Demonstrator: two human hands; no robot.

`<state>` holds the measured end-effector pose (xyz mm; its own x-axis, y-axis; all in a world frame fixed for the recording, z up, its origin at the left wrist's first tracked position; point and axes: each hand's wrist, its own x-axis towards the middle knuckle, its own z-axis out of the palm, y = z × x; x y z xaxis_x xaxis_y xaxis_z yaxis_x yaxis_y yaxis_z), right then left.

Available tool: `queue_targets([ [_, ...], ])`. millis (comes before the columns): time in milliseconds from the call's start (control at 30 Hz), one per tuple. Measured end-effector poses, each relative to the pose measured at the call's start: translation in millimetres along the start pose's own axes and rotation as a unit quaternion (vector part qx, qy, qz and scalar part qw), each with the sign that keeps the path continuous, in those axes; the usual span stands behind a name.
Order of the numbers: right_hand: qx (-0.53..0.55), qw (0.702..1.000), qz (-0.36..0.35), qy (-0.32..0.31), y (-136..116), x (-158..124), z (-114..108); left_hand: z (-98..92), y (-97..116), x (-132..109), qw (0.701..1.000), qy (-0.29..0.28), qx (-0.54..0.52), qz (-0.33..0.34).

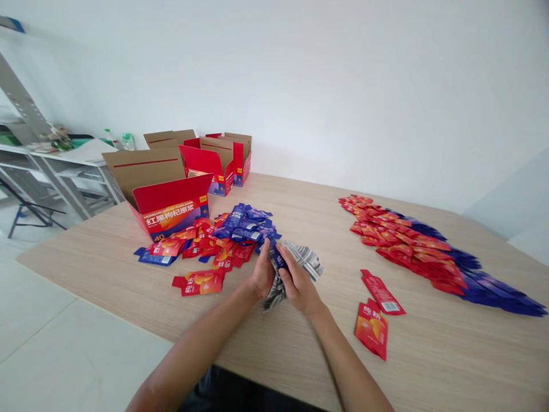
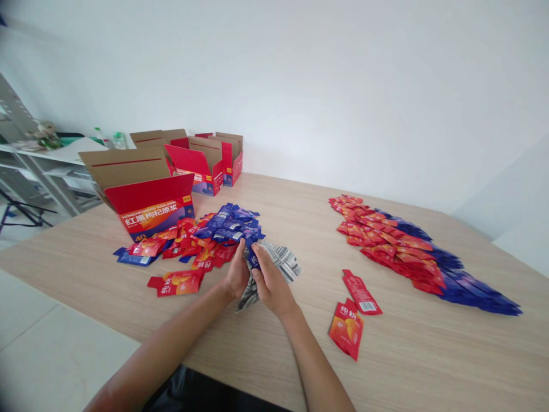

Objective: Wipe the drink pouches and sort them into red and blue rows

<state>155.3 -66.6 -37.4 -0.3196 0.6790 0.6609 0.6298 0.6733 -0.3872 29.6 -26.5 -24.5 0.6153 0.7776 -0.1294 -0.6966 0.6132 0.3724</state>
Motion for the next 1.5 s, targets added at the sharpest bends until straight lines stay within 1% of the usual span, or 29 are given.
queue_targets([
  [133, 0.064, 0.995, 0.061, 0.045, -1.0, -0.3, 2.3, 3.9, -7.2, -2.5, 1.0, -0.014, -0.014, -0.018],
  [233, 0.069, 0.992, 0.08, 0.066, -0.3, -0.1, 4.7, 7.7, -5.8, -4.0, 0.999, -0.021, -0.026, -0.012],
  [300, 0.051, 0.996, 0.062, 0.05, -1.3, 0.8, 5.9, 8.1, -0.1, -3.6, 0.999, -0.016, -0.032, 0.01],
  [433, 0.011, 1.0, -0.01, -0.023, -7.0, 3.5, 6.9, 4.1, 18.0, 0.1, 0.996, 0.011, -0.043, 0.077],
  [500, 0.003, 0.999, -0.032, -0.034, -9.6, 3.9, 7.3, 1.7, 24.0, 1.8, 0.994, 0.018, -0.046, 0.094],
  [567, 0.007, 0.999, -0.034, -0.03, -11.1, 3.0, 8.1, 0.1, 24.5, 2.2, 0.995, 0.018, -0.046, 0.085],
  [633, 0.028, 0.999, -0.017, -0.01, -11.2, 1.6, 9.6, -0.4, 19.2, 1.3, 0.997, 0.014, -0.042, 0.059],
  [733, 0.081, 0.995, 0.035, 0.043, -9.7, 1.0, 12.4, 0.4, 6.1, -0.9, 0.999, -0.002, -0.034, 0.005],
  [833, 0.159, 0.977, 0.081, 0.117, -7.1, 4.7, 11.7, 2.3, -3.7, -1.6, 0.998, -0.026, -0.036, -0.041],
  [900, 0.181, 0.965, 0.097, 0.164, -4.8, 8.2, 6.6, 3.3, -5.3, -0.7, 0.997, -0.039, -0.043, -0.055],
  [967, 0.148, 0.962, 0.114, 0.198, -1.5, 10.8, -2.2, 3.8, -3.4, 0.6, 0.996, -0.051, -0.046, -0.056],
  [1033, 0.087, 0.96, 0.135, 0.227, 3.5, 11.8, -11.8, 3.9, 0.0, 1.6, 0.996, -0.063, -0.044, -0.051],
  [1133, 0.015, 0.954, 0.152, 0.259, 13.4, 10.9, -21.1, 3.5, 3.6, 1.9, 0.995, -0.086, -0.038, -0.044],
  [1300, -0.041, 0.956, 0.138, 0.254, 25.8, 9.2, -19.1, 2.2, 1.5, 0.3, 0.993, -0.098, -0.03, -0.056],
  [1500, -0.064, 0.954, 0.147, 0.255, 25.4, 9.0, -13.8, 2.7, 0.7, -2.5, 0.993, -0.089, -0.008, -0.07],
])
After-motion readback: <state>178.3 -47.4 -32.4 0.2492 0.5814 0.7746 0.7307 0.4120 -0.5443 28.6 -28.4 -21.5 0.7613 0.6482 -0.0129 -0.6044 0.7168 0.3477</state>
